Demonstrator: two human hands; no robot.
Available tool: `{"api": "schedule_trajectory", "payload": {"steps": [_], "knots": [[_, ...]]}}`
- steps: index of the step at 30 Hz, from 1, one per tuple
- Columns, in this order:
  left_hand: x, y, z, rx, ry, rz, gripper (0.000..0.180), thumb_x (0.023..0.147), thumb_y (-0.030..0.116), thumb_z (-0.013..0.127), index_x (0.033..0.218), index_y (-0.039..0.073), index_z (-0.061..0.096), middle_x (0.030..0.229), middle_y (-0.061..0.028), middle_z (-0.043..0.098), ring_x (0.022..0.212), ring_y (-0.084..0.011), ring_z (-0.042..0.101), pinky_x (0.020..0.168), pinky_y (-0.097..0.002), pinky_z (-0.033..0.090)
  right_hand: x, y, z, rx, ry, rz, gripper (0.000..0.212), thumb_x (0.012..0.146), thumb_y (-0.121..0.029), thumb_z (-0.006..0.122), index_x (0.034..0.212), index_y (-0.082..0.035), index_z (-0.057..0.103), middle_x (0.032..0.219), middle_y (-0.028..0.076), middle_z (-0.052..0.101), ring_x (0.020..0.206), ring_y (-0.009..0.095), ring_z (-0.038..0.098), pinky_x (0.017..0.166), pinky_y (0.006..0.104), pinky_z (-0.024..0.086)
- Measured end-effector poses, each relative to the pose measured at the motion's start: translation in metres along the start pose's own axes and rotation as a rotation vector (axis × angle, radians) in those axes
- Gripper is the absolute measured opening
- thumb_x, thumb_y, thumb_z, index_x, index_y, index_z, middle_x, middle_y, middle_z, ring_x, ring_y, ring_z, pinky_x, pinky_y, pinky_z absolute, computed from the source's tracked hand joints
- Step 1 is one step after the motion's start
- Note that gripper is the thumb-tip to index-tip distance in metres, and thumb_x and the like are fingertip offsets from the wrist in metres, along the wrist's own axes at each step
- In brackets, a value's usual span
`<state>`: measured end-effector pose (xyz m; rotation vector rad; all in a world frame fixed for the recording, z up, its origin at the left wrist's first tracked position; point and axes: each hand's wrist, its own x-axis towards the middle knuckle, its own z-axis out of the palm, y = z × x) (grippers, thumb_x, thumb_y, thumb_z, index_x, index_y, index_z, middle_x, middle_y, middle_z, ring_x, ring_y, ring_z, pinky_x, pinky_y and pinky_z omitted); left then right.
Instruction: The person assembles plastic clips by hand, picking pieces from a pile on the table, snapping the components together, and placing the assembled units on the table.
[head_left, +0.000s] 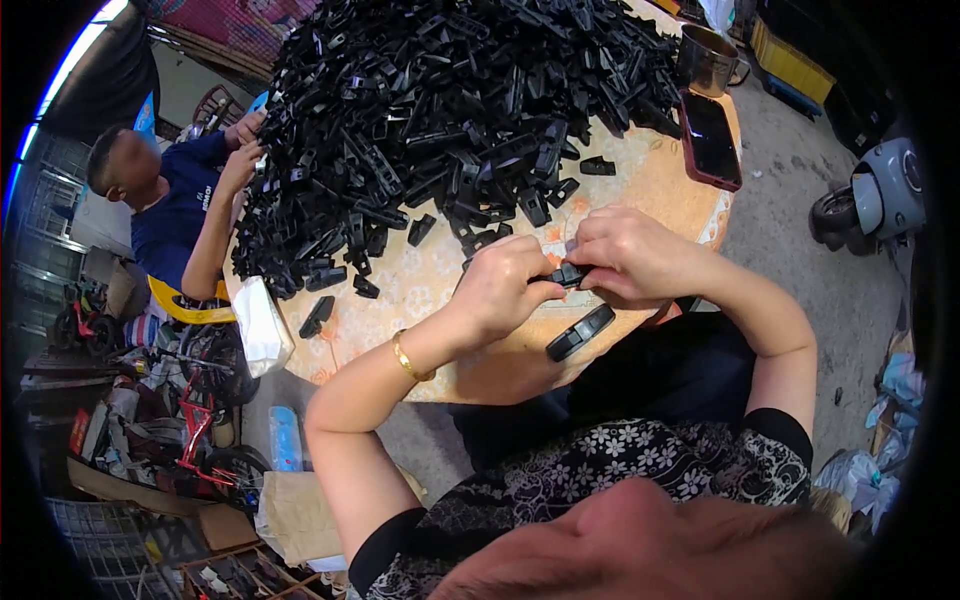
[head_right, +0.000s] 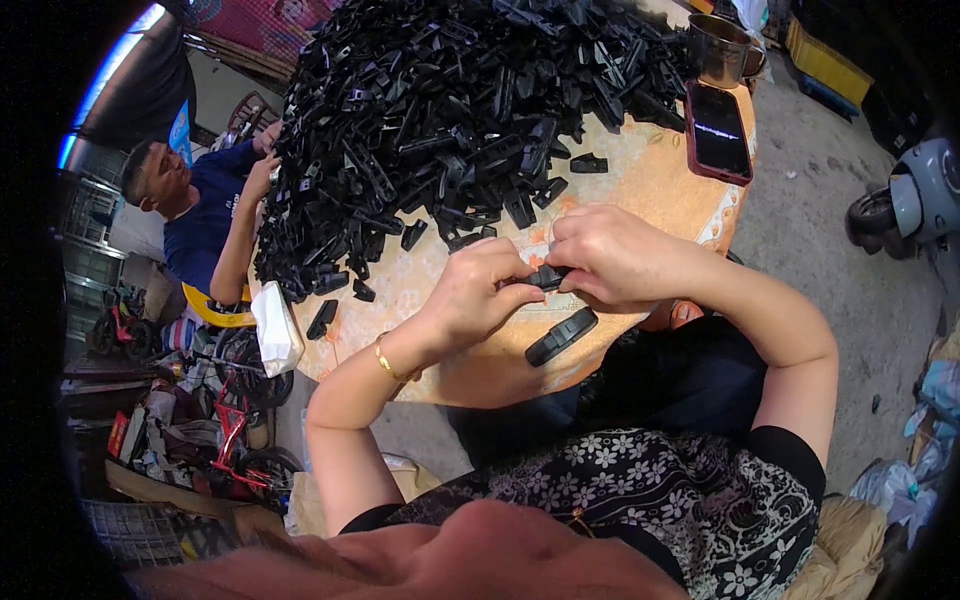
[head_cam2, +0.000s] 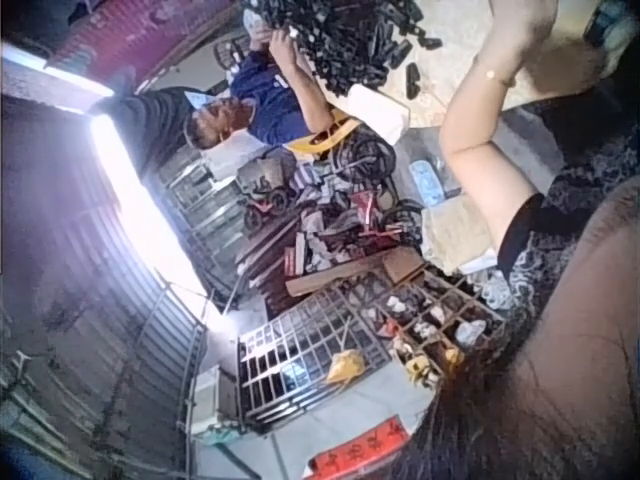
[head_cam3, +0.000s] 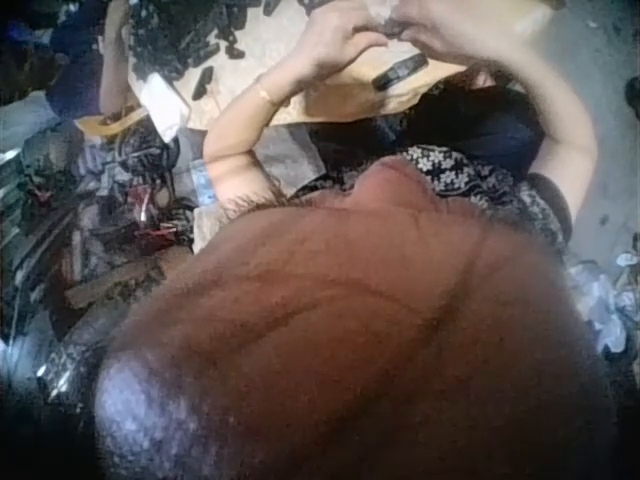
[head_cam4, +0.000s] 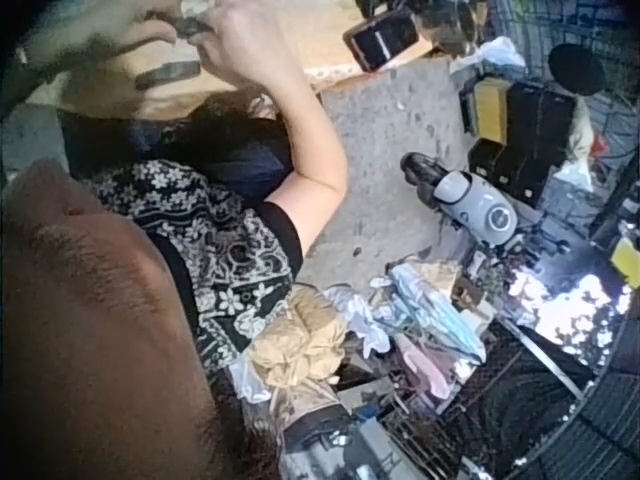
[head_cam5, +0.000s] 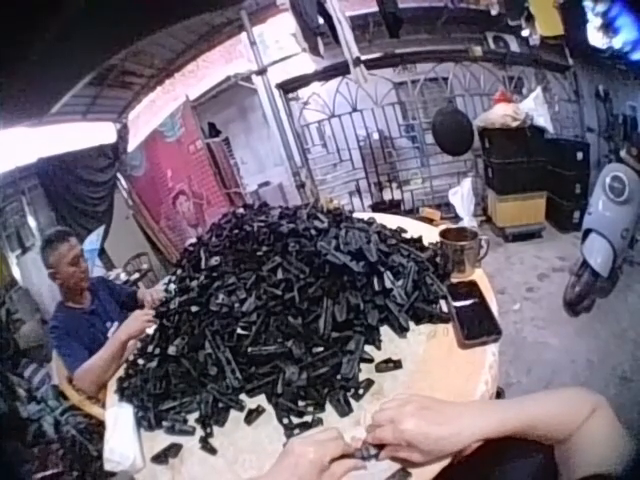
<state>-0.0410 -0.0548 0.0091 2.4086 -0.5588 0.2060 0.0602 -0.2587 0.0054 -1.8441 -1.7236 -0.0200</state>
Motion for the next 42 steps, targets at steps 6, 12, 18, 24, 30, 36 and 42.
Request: {"api": "schedule_trajectory", "payload": {"steps": [6, 12, 18, 24, 30, 36, 42], "knots": [[0.017, -0.008, -0.017, -0.024, -0.157, 0.037, 0.022, 0.072, 0.021, 0.078, 0.080, 0.003, 0.069, 0.075, -0.0107, 0.061, 0.072, -0.0268, 0.057, 0.068, -0.0363, 0.046, 0.008, -0.003, -0.010, 0.106, -0.164, 0.084, 0.021, 0.073, -0.016, 0.072, 0.087, -0.002, 0.068, 0.083, 0.012, 0.061, 0.084, 0.031, 0.059, 0.073, 0.0414, 0.047], [0.075, -0.039, -0.045, 0.456, 0.114, -0.019, 0.017, 0.075, 0.016, 0.072, 0.087, 0.006, 0.070, 0.087, -0.0116, 0.062, 0.088, -0.0312, 0.058, 0.081, -0.0385, 0.048, 0.017, 0.029, -0.002, -0.149, 0.107, 0.155, 0.022, 0.078, -0.014, 0.067, 0.096, -0.002, 0.067, 0.098, 0.010, 0.064, 0.093, 0.029, 0.058, 0.079, 0.0383, 0.048], [0.096, -0.051, -0.032, 0.552, 0.154, -0.115, 0.021, 0.072, 0.012, 0.071, 0.090, 0.005, 0.065, 0.096, -0.0131, 0.058, 0.096, -0.0324, 0.054, 0.084, -0.0386, 0.047, 0.020, 0.045, 0.012, -0.368, 0.179, 0.146, 0.025, 0.075, -0.010, 0.069, 0.099, -0.004, 0.066, 0.090, 0.008, 0.060, 0.090, 0.028, 0.055, 0.079, 0.0368, 0.049], [0.085, -0.040, -0.016, 0.640, 0.299, 0.129, 0.024, 0.067, 0.006, 0.066, 0.087, 0.006, 0.054, 0.088, -0.0097, 0.058, 0.091, -0.0301, 0.053, 0.075, -0.0404, 0.043, 0.004, 0.038, 0.001, -0.111, 0.167, 0.248, 0.017, 0.085, -0.018, 0.061, 0.097, -0.006, 0.066, 0.086, 0.012, 0.059, 0.086, 0.032, 0.058, 0.076, 0.0402, 0.048], [0.044, -0.003, -0.003, 0.524, 0.135, 0.244, 0.024, 0.070, 0.009, 0.070, 0.087, 0.007, 0.053, 0.086, -0.0085, 0.057, 0.084, -0.0292, 0.053, 0.074, -0.0389, 0.042, -0.002, 0.028, -0.011, 0.064, 0.006, 0.472, 0.021, 0.089, -0.023, 0.060, 0.097, -0.004, 0.063, 0.090, 0.014, 0.064, 0.087, 0.035, 0.062, 0.074, 0.0428, 0.049], [0.019, 0.001, 0.003, 0.115, -0.051, 0.270, 0.026, 0.074, 0.006, 0.070, 0.098, 0.005, 0.057, 0.094, -0.0102, 0.058, 0.090, -0.0314, 0.053, 0.080, -0.0397, 0.045, -0.010, 0.024, -0.024, -0.099, -0.029, 0.339, 0.025, 0.078, -0.018, 0.069, 0.098, -0.004, 0.064, 0.090, 0.013, 0.065, 0.086, 0.033, 0.063, 0.075, 0.0427, 0.049], [0.007, 0.008, -0.005, 0.135, 0.030, -0.040, 0.033, 0.073, 0.010, 0.075, 0.101, 0.003, 0.061, 0.095, -0.0131, 0.060, 0.090, -0.0317, 0.054, 0.080, -0.0384, 0.046, -0.013, 0.024, -0.021, -0.022, 0.155, 0.177, 0.023, 0.071, -0.018, 0.074, 0.091, -0.005, 0.070, 0.079, 0.010, 0.060, 0.077, 0.031, 0.061, 0.070, 0.0392, 0.049]]}}
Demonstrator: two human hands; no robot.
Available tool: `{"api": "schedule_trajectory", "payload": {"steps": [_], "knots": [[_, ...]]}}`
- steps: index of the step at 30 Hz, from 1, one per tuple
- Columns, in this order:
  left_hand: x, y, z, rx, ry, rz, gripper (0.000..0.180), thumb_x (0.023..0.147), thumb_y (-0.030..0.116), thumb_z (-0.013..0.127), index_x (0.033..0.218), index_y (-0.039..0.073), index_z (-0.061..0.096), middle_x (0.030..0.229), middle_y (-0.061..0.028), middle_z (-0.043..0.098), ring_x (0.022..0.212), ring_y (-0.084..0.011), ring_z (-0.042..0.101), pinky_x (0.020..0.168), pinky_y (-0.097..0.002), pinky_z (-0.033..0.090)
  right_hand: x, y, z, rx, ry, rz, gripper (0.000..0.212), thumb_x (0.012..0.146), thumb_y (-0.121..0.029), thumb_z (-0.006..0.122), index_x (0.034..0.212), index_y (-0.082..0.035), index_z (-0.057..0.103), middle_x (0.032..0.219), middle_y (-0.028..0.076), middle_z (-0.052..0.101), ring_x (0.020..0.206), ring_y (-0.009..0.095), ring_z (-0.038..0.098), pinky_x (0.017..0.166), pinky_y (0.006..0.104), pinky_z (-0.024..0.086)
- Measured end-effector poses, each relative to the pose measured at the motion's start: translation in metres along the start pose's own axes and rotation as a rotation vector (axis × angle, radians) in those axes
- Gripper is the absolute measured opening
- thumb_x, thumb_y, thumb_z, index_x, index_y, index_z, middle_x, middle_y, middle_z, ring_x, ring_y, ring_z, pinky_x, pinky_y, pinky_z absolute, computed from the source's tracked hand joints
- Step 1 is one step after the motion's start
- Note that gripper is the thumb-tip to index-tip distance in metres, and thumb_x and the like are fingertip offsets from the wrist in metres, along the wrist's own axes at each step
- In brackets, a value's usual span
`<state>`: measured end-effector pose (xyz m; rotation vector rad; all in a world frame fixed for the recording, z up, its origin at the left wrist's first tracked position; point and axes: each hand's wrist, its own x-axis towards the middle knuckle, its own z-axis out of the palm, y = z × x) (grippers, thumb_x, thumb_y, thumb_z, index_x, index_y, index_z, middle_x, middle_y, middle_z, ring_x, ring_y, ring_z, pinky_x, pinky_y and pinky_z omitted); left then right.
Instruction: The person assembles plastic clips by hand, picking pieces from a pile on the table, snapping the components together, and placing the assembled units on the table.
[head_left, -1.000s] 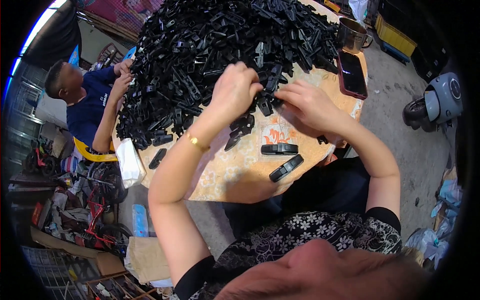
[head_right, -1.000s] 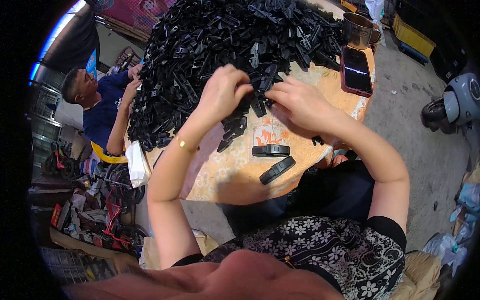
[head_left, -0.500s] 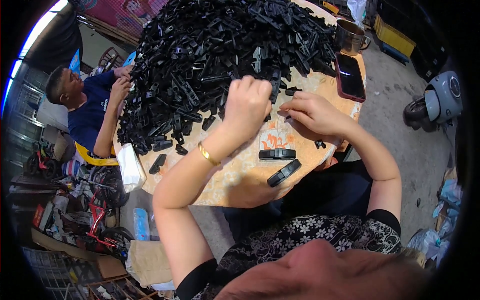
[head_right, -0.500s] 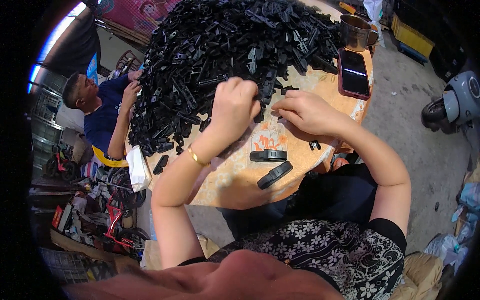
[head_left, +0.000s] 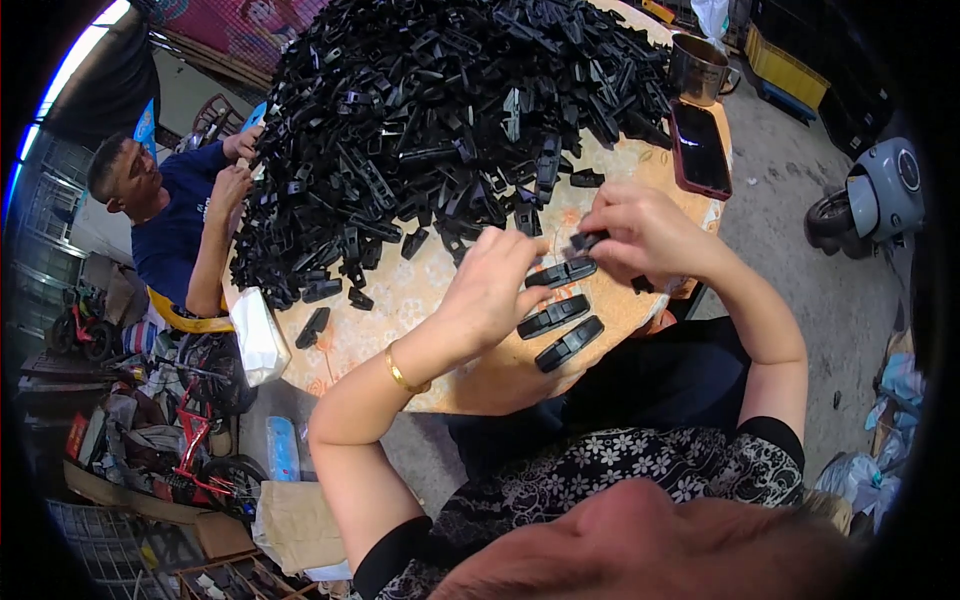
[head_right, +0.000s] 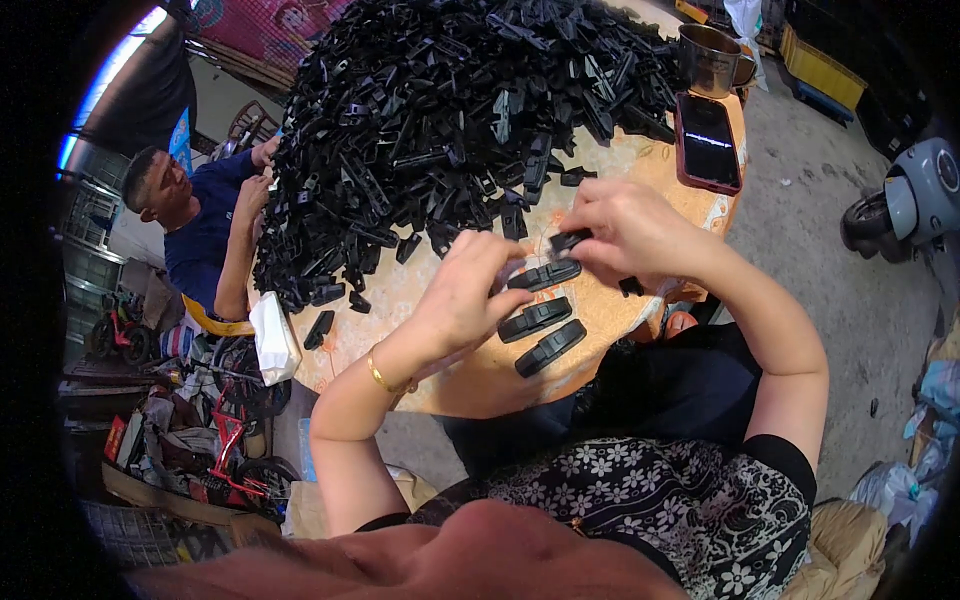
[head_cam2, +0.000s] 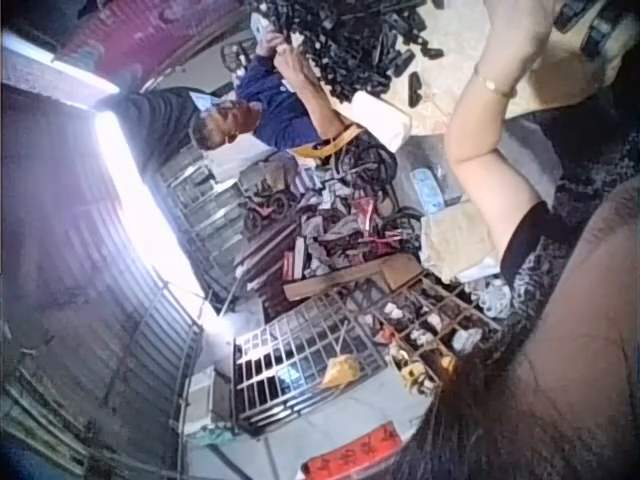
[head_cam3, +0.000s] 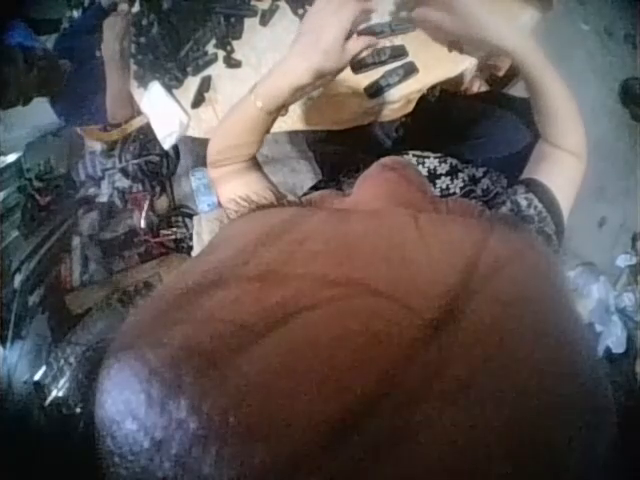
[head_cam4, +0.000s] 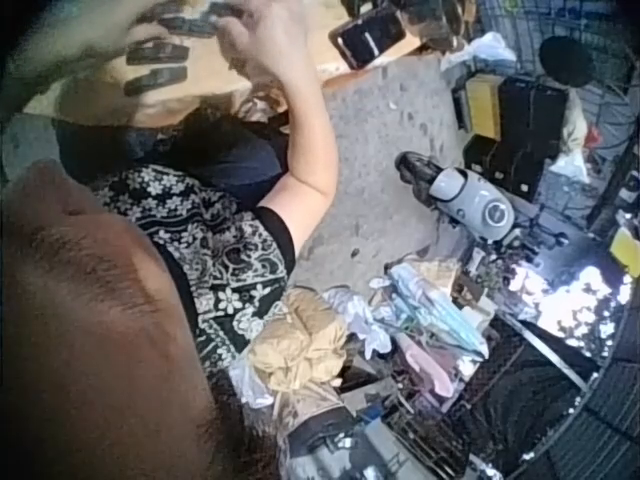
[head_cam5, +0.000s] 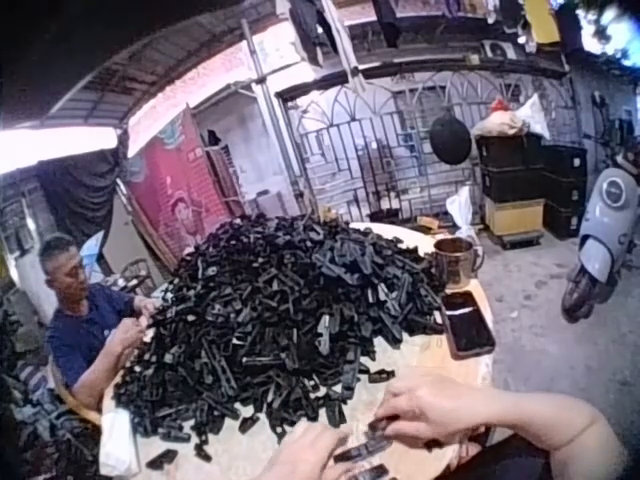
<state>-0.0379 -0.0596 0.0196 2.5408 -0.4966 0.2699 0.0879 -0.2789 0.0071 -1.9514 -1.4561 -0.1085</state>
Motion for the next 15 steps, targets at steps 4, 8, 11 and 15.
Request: {"api": "schedule_trajectory", "payload": {"steps": [4, 8, 11, 15], "knots": [[-0.005, -0.006, -0.001, 0.058, -0.059, -0.037, 0.021, 0.074, 0.011, 0.074, 0.092, 0.002, 0.065, 0.084, -0.0124, 0.061, 0.085, -0.0312, 0.055, 0.077, -0.0381, 0.046, 0.000, -0.023, -0.002, 0.026, -0.111, 0.030, 0.024, 0.069, -0.017, 0.076, 0.089, -0.005, 0.071, 0.076, 0.009, 0.060, 0.075, 0.028, 0.061, 0.066, 0.0386, 0.048], [-0.001, -0.005, 0.002, -0.001, -0.002, -0.038, 0.013, 0.074, 0.011, 0.073, 0.082, 0.002, 0.067, 0.078, -0.0120, 0.061, 0.082, -0.0304, 0.055, 0.074, -0.0382, 0.046, -0.001, -0.012, -0.001, -0.069, -0.155, 0.016, 0.023, 0.070, -0.017, 0.075, 0.089, -0.005, 0.071, 0.076, 0.010, 0.059, 0.075, 0.029, 0.061, 0.065, 0.0389, 0.048], [0.000, -0.005, 0.003, -0.005, -0.014, -0.030, 0.012, 0.073, 0.010, 0.073, 0.080, 0.002, 0.067, 0.078, -0.0120, 0.062, 0.081, -0.0303, 0.055, 0.073, -0.0385, 0.046, 0.004, -0.017, 0.008, 0.058, -0.184, 0.029, 0.022, 0.070, -0.017, 0.075, 0.088, -0.005, 0.071, 0.076, 0.010, 0.059, 0.076, 0.030, 0.061, 0.065, 0.0394, 0.048], [0.000, -0.004, 0.004, 0.015, -0.006, -0.020, 0.012, 0.072, 0.011, 0.074, 0.078, 0.002, 0.067, 0.077, -0.0113, 0.062, 0.079, -0.0307, 0.055, 0.072, -0.0387, 0.046, 0.007, -0.021, 0.008, 0.009, -0.144, 0.005, 0.022, 0.069, -0.018, 0.076, 0.085, -0.004, 0.070, 0.075, 0.010, 0.058, 0.076, 0.031, 0.061, 0.065, 0.0396, 0.048]]}}
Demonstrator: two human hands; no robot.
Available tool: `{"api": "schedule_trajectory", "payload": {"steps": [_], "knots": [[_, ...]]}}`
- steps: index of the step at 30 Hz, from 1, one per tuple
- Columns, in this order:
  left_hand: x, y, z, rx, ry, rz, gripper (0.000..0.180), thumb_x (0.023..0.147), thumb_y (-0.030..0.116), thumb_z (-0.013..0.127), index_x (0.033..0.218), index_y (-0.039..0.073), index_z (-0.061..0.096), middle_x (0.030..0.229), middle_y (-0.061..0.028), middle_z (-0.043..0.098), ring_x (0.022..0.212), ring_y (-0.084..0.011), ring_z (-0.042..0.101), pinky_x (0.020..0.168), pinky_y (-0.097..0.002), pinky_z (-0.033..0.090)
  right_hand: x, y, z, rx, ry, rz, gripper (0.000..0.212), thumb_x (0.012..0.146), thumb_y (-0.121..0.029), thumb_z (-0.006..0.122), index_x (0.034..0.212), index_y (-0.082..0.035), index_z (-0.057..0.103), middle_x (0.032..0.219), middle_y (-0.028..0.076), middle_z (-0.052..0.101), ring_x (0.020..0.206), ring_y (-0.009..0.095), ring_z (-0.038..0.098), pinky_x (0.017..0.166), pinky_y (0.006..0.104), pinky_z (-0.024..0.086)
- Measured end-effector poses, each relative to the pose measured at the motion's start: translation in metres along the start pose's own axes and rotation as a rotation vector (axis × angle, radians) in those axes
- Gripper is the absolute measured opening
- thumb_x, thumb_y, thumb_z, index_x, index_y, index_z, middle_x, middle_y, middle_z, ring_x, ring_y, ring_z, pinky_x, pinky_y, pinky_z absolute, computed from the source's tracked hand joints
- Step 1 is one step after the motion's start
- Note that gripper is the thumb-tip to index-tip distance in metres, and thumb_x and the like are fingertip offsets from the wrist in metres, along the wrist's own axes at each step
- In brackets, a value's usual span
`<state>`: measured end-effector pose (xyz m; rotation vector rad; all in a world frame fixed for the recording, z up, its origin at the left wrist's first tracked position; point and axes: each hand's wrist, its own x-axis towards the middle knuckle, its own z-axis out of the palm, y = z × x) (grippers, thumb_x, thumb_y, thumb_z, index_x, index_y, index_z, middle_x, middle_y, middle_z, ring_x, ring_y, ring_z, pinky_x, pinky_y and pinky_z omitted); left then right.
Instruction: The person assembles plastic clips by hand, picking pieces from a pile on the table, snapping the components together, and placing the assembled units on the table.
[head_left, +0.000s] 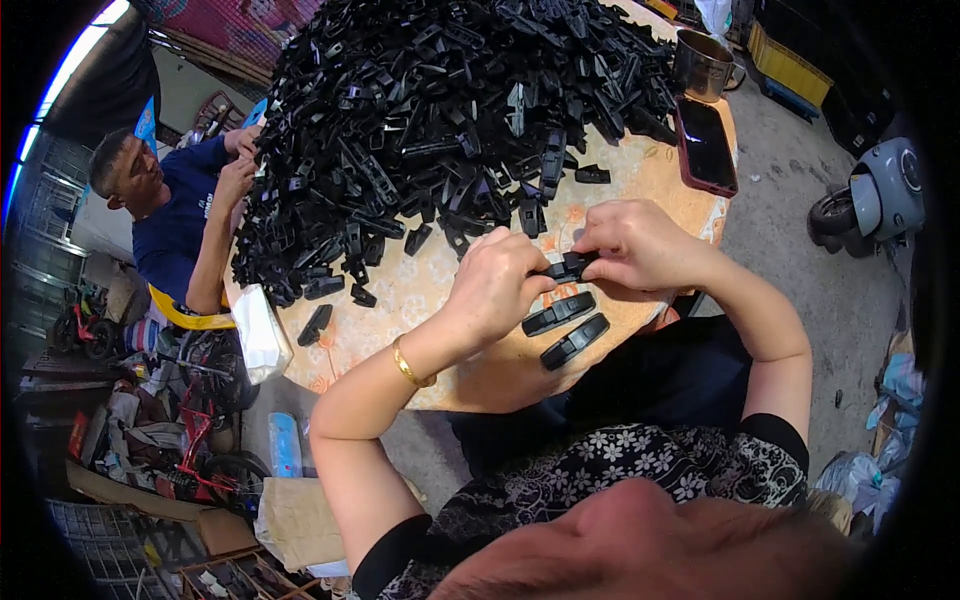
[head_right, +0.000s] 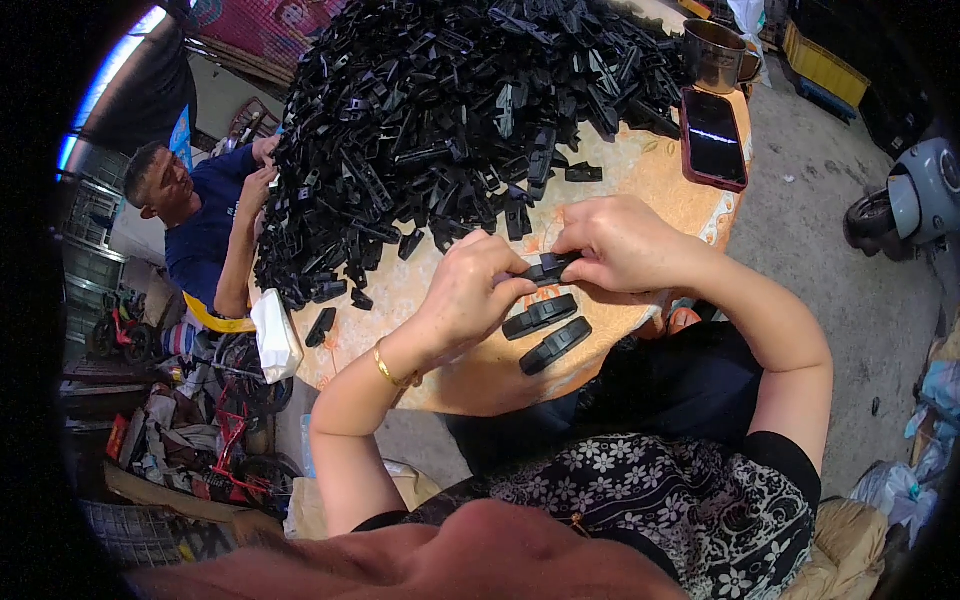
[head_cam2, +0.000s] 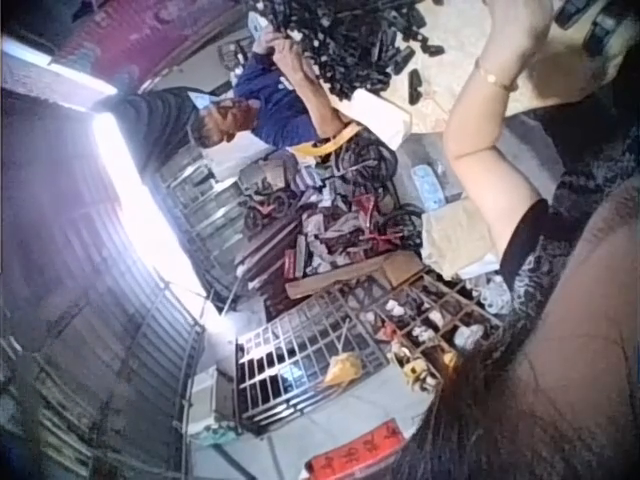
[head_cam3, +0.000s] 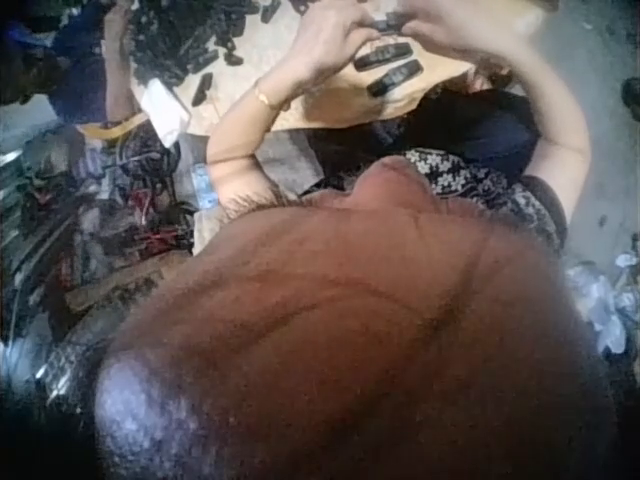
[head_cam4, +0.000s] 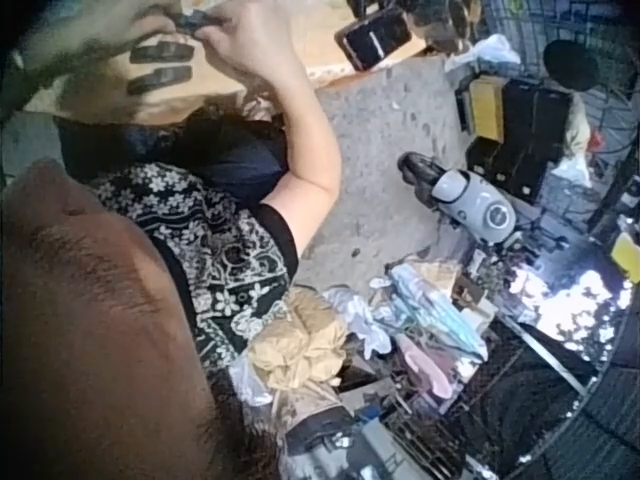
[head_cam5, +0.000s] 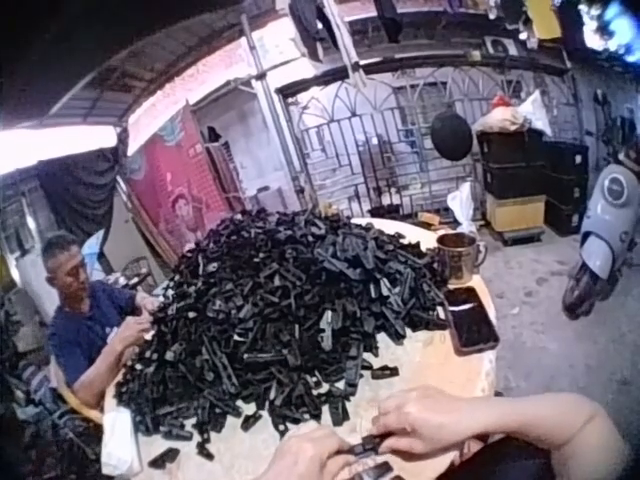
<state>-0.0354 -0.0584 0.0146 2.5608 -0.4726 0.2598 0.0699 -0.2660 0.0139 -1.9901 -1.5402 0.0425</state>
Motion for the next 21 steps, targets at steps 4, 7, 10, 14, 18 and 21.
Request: {"api": "schedule_trajectory", "payload": {"steps": [4, 7, 10, 14, 18, 21], "knots": [[0.000, 0.001, -0.001, 0.045, 0.001, -0.032, 0.014, 0.073, 0.017, 0.073, 0.075, 0.004, 0.068, 0.077, -0.0088, 0.062, 0.080, -0.0286, 0.055, 0.073, -0.0393, 0.043, -0.008, -0.001, -0.022, -0.021, -0.051, 0.066, 0.022, 0.067, -0.019, 0.076, 0.083, -0.005, 0.070, 0.074, 0.010, 0.058, 0.075, 0.031, 0.060, 0.064, 0.0400, 0.047], [0.000, 0.001, -0.003, 0.032, -0.018, -0.045, 0.014, 0.073, 0.017, 0.073, 0.076, 0.005, 0.068, 0.076, -0.0078, 0.062, 0.081, -0.0280, 0.056, 0.073, -0.0391, 0.043, -0.013, 0.000, -0.021, -0.054, -0.084, 0.081, 0.022, 0.067, -0.019, 0.077, 0.083, -0.006, 0.070, 0.073, 0.010, 0.058, 0.074, 0.031, 0.060, 0.064, 0.0407, 0.047], [0.000, -0.001, -0.003, 0.023, -0.031, -0.043, 0.013, 0.072, 0.017, 0.074, 0.075, 0.005, 0.068, 0.076, -0.0070, 0.062, 0.080, -0.0277, 0.056, 0.073, -0.0386, 0.043, -0.015, 0.003, -0.018, -0.079, -0.069, 0.072, 0.023, 0.066, -0.019, 0.077, 0.083, -0.006, 0.070, 0.073, 0.010, 0.058, 0.074, 0.031, 0.060, 0.064, 0.0409, 0.047], [0.002, 0.000, -0.003, 0.002, -0.025, 0.008, 0.013, 0.071, 0.014, 0.075, 0.074, 0.004, 0.066, 0.075, -0.0081, 0.061, 0.079, -0.0283, 0.055, 0.072, -0.0385, 0.044, -0.013, 0.013, -0.008, -0.029, 0.019, -0.010, 0.023, 0.066, -0.018, 0.076, 0.083, -0.006, 0.069, 0.074, 0.010, 0.058, 0.075, 0.032, 0.060, 0.064, 0.0412, 0.047], [0.005, 0.000, 0.004, -0.077, -0.013, 0.040, 0.014, 0.071, 0.012, 0.075, 0.073, 0.003, 0.064, 0.072, -0.0088, 0.060, 0.077, -0.0284, 0.055, 0.070, -0.0390, 0.045, -0.005, 0.016, -0.001, 0.034, -0.031, -0.102, 0.023, 0.066, -0.018, 0.076, 0.083, -0.004, 0.069, 0.075, 0.011, 0.058, 0.077, 0.032, 0.061, 0.065, 0.0416, 0.048], [0.005, -0.002, 0.003, 0.024, -0.036, 0.097, 0.014, 0.072, 0.013, 0.075, 0.075, 0.004, 0.065, 0.075, -0.0073, 0.060, 0.082, -0.0283, 0.055, 0.074, -0.0387, 0.044, -0.004, 0.008, 0.007, 0.025, 0.038, -0.086, 0.023, 0.066, -0.019, 0.077, 0.081, -0.003, 0.068, 0.079, 0.013, 0.061, 0.078, 0.033, 0.061, 0.065, 0.0412, 0.049]]}}
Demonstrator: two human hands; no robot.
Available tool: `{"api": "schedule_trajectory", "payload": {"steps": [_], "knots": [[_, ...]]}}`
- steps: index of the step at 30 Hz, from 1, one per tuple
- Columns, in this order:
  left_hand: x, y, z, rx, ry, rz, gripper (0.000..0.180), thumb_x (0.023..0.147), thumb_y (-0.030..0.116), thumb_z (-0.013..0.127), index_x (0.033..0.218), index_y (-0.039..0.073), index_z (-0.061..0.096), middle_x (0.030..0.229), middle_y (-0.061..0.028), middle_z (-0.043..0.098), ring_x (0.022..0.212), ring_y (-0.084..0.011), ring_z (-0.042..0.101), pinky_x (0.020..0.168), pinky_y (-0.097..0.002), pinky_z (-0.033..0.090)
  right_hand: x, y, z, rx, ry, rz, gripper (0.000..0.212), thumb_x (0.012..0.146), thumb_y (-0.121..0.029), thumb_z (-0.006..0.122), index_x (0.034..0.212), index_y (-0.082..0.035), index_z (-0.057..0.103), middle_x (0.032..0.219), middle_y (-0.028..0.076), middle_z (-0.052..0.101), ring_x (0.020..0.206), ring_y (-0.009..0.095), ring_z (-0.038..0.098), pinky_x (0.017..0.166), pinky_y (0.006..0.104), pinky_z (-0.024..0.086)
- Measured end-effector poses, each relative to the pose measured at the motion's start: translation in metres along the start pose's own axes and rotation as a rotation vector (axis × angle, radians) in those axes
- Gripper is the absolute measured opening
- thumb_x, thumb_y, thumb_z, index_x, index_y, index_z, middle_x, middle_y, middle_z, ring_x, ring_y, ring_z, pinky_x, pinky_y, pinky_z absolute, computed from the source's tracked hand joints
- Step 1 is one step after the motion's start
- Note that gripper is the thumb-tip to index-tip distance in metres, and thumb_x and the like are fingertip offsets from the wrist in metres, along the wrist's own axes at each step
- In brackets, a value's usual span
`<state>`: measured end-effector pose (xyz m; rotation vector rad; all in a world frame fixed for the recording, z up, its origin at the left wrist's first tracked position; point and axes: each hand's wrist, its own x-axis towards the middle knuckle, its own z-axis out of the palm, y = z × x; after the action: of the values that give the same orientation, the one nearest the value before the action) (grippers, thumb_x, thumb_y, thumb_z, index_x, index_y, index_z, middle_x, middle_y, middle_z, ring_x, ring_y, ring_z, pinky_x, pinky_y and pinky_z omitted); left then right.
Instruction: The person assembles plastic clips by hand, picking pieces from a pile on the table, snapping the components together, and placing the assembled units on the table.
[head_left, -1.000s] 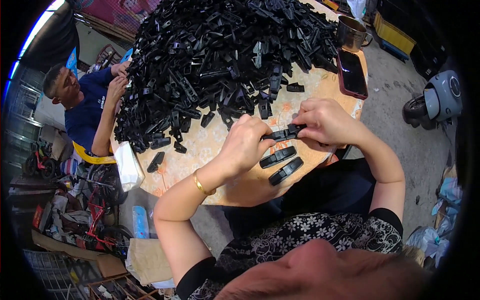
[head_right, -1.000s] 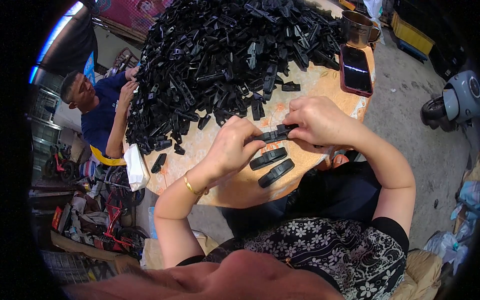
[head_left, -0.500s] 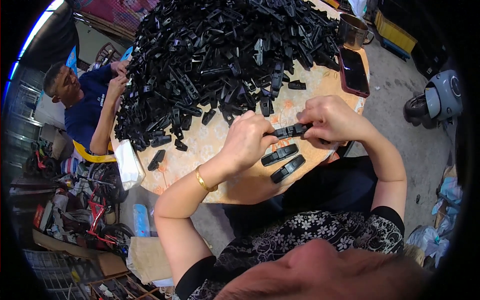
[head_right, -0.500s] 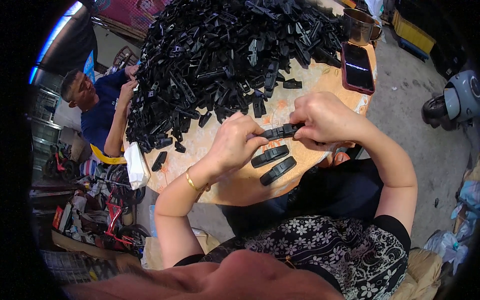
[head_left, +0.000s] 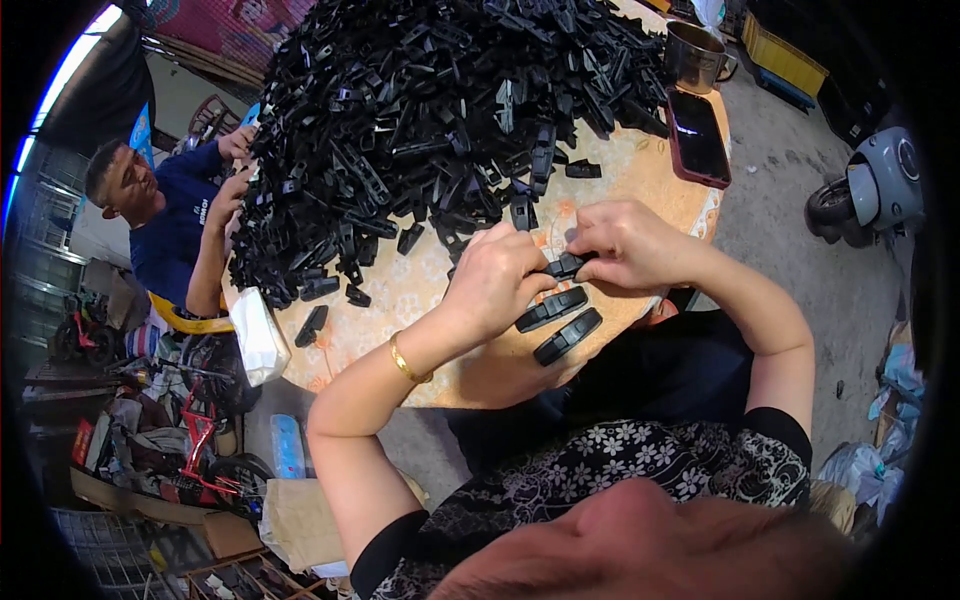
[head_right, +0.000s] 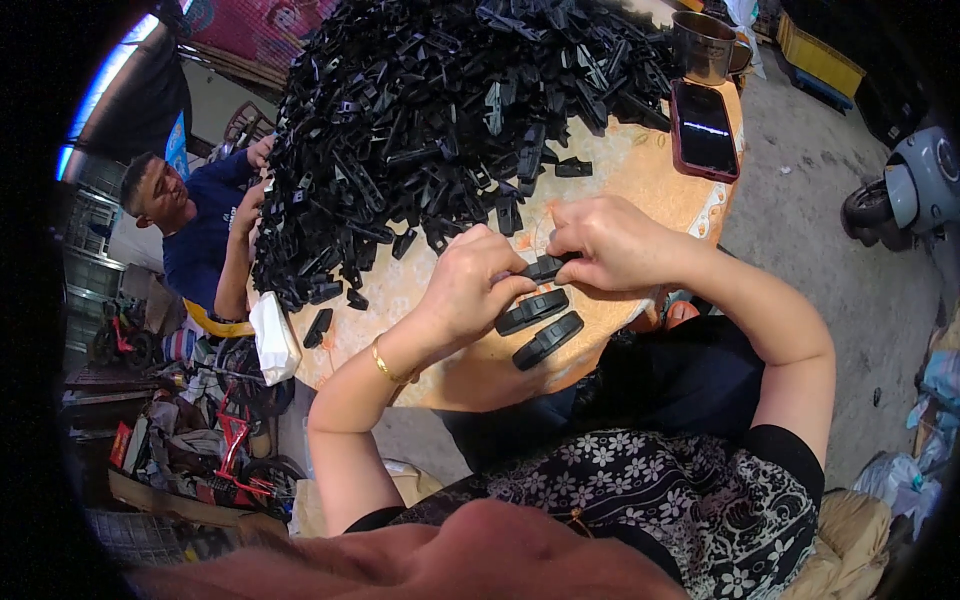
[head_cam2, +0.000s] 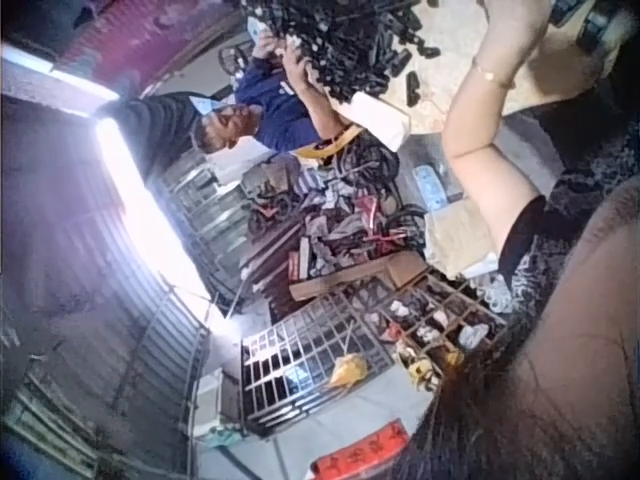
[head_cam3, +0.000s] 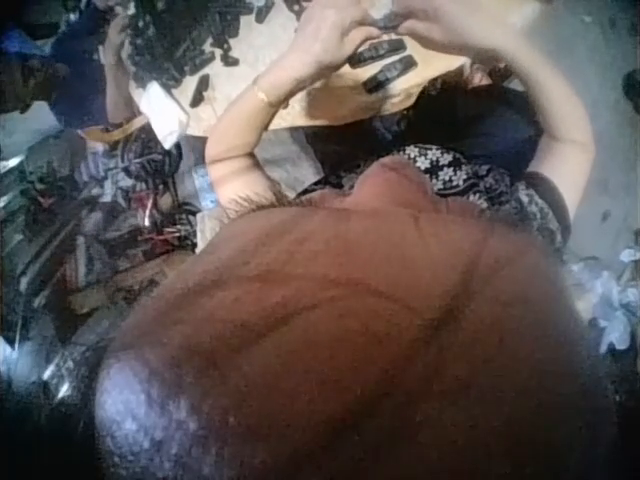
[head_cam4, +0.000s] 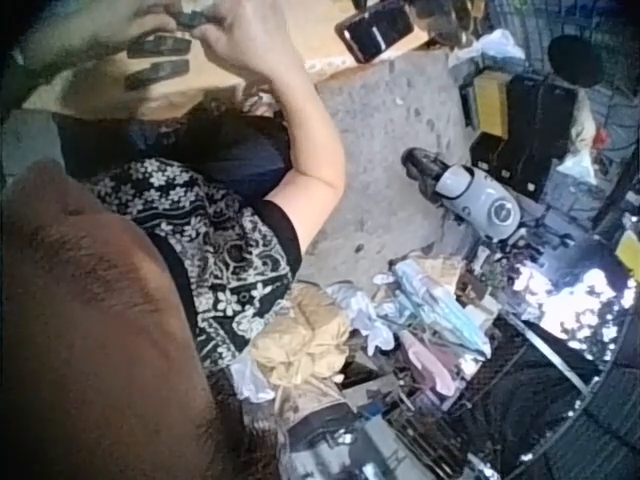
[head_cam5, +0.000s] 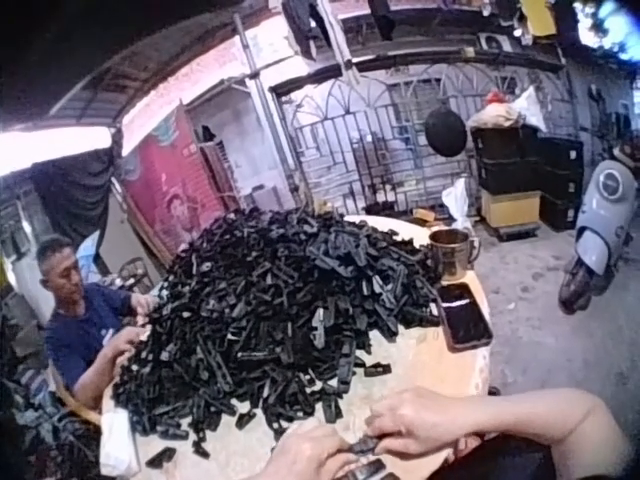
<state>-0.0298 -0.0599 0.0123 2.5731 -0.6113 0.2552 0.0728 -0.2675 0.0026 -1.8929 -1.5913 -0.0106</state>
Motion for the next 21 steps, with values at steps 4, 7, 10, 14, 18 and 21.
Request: {"api": "schedule_trajectory", "payload": {"steps": [4, 7, 10, 14, 18, 21], "knots": [[0.007, -0.009, -0.006, -0.057, -0.042, 0.099, 0.016, 0.077, 0.017, 0.071, 0.087, 0.005, 0.066, 0.090, -0.0079, 0.063, 0.099, -0.0299, 0.054, 0.087, -0.0407, 0.043, -0.002, -0.002, -0.009, 0.056, -0.129, 0.108, 0.024, 0.069, -0.021, 0.077, 0.081, -0.002, 0.068, 0.082, 0.014, 0.062, 0.077, 0.033, 0.061, 0.066, 0.0406, 0.049], [0.013, -0.020, -0.002, 0.092, 0.032, 0.319, 0.023, 0.082, 0.021, 0.066, 0.100, 0.007, 0.065, 0.108, -0.0090, 0.061, 0.116, -0.0320, 0.048, 0.100, -0.0448, 0.036, 0.001, 0.020, -0.020, 0.217, -0.287, 0.180, 0.024, 0.075, -0.023, 0.074, 0.086, -0.003, 0.068, 0.089, 0.014, 0.063, 0.082, 0.031, 0.061, 0.071, 0.0400, 0.050], [0.018, -0.035, -0.005, 0.240, -0.008, 0.242, 0.022, 0.084, 0.021, 0.063, 0.101, 0.006, 0.064, 0.110, -0.0085, 0.060, 0.119, -0.0317, 0.047, 0.104, -0.0464, 0.034, 0.007, 0.047, -0.019, -0.274, 0.178, 0.126, 0.029, 0.081, -0.023, 0.069, 0.106, -0.007, 0.066, 0.105, 0.014, 0.063, 0.095, 0.030, 0.060, 0.078, 0.0397, 0.050], [0.019, -0.059, -0.024, 0.353, 0.036, 0.197, 0.011, 0.079, 0.010, 0.066, 0.088, 0.004, 0.062, 0.097, -0.0079, 0.061, 0.109, -0.0298, 0.053, 0.097, -0.0422, 0.041, 0.028, 0.054, -0.001, -0.395, 0.234, 0.164, 0.045, 0.084, -0.021, 0.066, 0.127, -0.011, 0.056, 0.124, 0.013, 0.055, 0.108, 0.032, 0.054, 0.087, 0.0406, 0.049], [0.012, -0.088, -0.041, 0.537, 0.079, 0.120, 0.007, 0.076, 0.004, 0.065, 0.082, 0.006, 0.062, 0.092, -0.0060, 0.063, 0.110, -0.0294, 0.052, 0.100, -0.0441, 0.038, 0.044, 0.051, 0.003, -0.467, 0.160, 0.117, 0.041, 0.079, -0.013, 0.068, 0.118, -0.009, 0.059, 0.122, 0.012, 0.055, 0.106, 0.031, 0.055, 0.086, 0.0411, 0.048], [0.009, -0.082, -0.042, 0.576, 0.066, 0.066, 0.016, 0.077, 0.006, 0.066, 0.092, 0.008, 0.066, 0.098, -0.0059, 0.064, 0.114, -0.0297, 0.052, 0.105, -0.0505, 0.033, 0.043, 0.053, 0.001, -0.432, 0.169, -0.046, 0.034, 0.074, -0.009, 0.068, 0.107, -0.009, 0.062, 0.113, 0.010, 0.059, 0.100, 0.030, 0.058, 0.083, 0.0401, 0.049]]}}
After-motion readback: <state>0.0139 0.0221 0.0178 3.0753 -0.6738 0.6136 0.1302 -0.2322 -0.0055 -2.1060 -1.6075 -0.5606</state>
